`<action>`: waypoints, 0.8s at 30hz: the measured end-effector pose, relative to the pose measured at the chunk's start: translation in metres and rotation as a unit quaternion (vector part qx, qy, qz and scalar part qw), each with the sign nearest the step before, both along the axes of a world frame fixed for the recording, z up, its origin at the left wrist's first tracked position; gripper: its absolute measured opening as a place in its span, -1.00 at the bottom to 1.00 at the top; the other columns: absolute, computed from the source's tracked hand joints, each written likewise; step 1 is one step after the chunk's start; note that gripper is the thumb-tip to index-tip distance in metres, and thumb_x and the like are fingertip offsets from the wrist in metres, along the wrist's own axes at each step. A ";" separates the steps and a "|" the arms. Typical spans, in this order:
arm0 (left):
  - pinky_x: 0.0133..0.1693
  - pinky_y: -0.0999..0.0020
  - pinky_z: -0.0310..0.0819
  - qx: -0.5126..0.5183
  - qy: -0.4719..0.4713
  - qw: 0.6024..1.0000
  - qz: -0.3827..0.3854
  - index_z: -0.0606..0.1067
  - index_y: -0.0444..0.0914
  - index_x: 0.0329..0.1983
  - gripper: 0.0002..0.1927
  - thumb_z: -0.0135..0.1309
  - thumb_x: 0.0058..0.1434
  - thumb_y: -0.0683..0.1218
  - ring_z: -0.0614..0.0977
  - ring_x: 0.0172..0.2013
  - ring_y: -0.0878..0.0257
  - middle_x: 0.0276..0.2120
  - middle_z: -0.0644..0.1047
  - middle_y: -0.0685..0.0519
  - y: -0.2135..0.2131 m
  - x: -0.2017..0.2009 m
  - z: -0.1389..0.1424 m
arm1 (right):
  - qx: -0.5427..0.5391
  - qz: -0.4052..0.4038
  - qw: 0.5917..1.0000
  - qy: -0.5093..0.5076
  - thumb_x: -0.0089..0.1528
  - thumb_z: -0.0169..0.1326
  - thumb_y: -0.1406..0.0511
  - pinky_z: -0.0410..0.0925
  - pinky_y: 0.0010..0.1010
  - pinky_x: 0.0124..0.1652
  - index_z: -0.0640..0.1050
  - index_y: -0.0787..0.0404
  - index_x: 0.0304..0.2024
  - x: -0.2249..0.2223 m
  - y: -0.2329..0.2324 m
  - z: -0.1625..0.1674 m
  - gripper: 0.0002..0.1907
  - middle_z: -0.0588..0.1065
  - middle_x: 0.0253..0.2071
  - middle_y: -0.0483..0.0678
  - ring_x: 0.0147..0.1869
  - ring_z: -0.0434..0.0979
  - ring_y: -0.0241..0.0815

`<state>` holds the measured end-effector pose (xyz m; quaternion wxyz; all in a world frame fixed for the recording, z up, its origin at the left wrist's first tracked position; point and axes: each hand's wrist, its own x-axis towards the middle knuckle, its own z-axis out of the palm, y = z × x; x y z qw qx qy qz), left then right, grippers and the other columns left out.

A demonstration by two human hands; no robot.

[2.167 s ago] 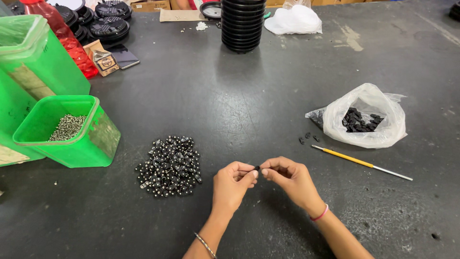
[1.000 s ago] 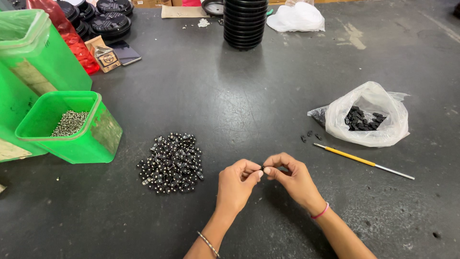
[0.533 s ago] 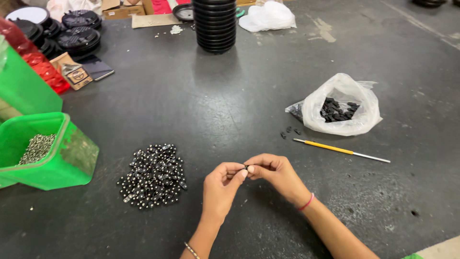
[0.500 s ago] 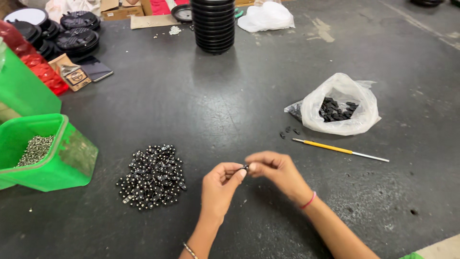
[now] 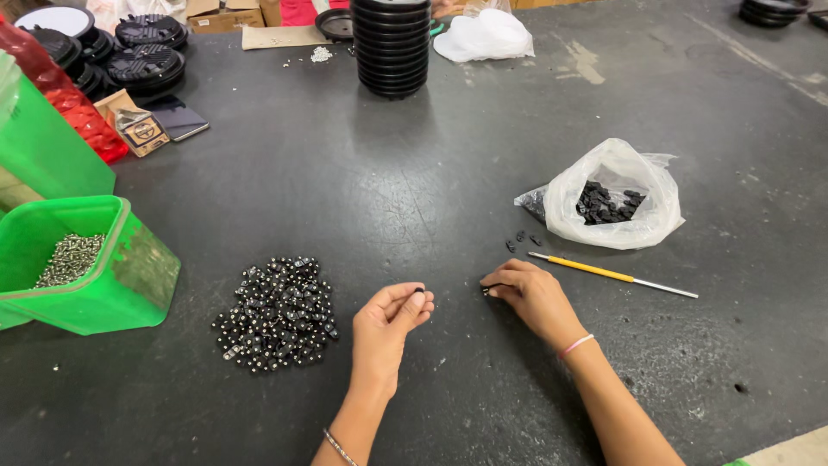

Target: The person picks small black plastic components from a pile on the worktable and presses them together by hand to assemble each unit, occasionally using a metal rod to help seat a part, setting finished units aside. A coworker across the table handles similar parts.

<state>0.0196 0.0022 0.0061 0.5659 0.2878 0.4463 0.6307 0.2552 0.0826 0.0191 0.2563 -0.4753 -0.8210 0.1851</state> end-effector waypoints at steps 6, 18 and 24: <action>-0.09 0.40 0.63 0.008 0.007 1.000 -0.009 0.61 -0.42 -0.05 -0.75 0.15 0.21 -0.28 0.70 -0.22 0.27 -0.21 0.69 -0.04 0.003 0.003 -0.012 | 0.063 -0.003 0.996 -0.058 0.18 0.18 0.33 0.42 -0.26 -0.13 0.64 0.17 -0.24 -0.007 -0.003 0.001 -0.89 0.55 -0.25 -0.04 -0.10 0.56 0.01; -0.27 0.41 0.67 -0.019 0.064 0.998 0.000 0.61 -0.43 -0.19 -0.83 0.24 0.15 -0.26 0.71 -0.36 0.28 -0.35 0.68 -0.03 0.003 0.016 -0.016 | -0.046 0.018 0.982 0.184 0.16 0.25 0.35 0.43 -0.45 -0.28 0.66 0.24 -0.23 -0.051 -0.036 0.010 -0.87 0.59 -0.37 -0.11 -0.32 0.55 -0.32; -0.26 0.45 0.66 -0.005 0.109 0.994 -0.005 0.62 -0.41 -0.23 -0.87 0.24 0.15 -0.27 0.70 -0.37 0.33 -0.37 0.68 0.00 0.001 0.019 -0.012 | -0.068 0.025 0.981 0.182 0.16 0.24 0.36 0.46 -0.48 -0.23 0.66 0.26 -0.22 -0.049 -0.036 0.009 -0.85 0.61 -0.33 -0.12 -0.29 0.59 -0.33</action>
